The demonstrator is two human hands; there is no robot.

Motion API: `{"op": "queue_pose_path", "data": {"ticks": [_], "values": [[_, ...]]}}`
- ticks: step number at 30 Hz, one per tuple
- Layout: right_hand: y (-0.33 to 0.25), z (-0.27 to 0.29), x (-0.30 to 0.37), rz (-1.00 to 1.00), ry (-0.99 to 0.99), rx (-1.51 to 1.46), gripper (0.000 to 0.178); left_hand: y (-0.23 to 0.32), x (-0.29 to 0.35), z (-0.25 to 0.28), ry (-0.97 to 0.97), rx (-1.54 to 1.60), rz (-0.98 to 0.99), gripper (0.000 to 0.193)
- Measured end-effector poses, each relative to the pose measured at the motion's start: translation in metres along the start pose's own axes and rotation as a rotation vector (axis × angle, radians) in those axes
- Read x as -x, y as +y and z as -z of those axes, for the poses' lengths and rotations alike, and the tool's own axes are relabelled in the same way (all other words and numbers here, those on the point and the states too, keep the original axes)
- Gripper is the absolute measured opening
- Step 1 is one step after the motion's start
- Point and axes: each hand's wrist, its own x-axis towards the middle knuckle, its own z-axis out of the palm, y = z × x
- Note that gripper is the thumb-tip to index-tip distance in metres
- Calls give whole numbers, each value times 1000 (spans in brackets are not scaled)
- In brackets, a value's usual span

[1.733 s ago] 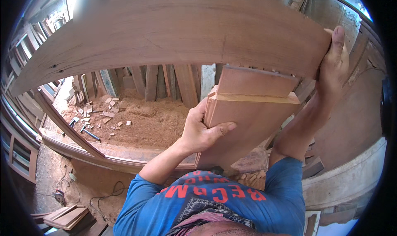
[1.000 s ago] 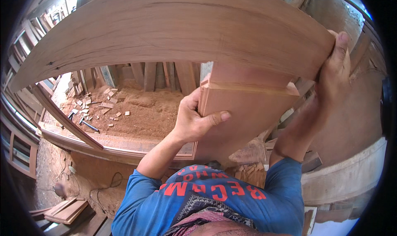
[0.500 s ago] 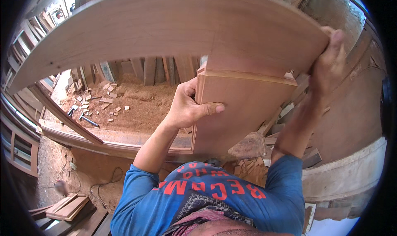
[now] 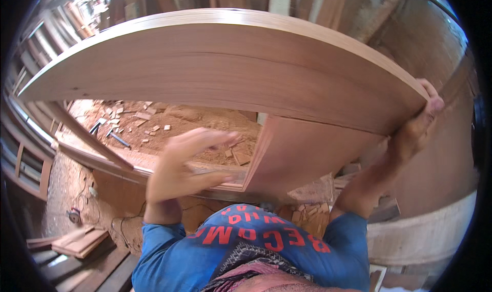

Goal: The person assembles curved wooden pieces by hand, using a hammer to tap them together. They repeatedly pick up, align, and fit the pieces, occasionally adjusting their position while sitting on the floor.

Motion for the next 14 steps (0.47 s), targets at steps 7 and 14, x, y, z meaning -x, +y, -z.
{"op": "queue_pose_path", "data": {"ticks": [7,14], "values": [[16,18,-9,-158,-155,-140,71,26,10,211,1108,-865,-317,33],[47,13,-22,-241,-313,-220,82,-31,37,396,463,-1247,136,44]]}}
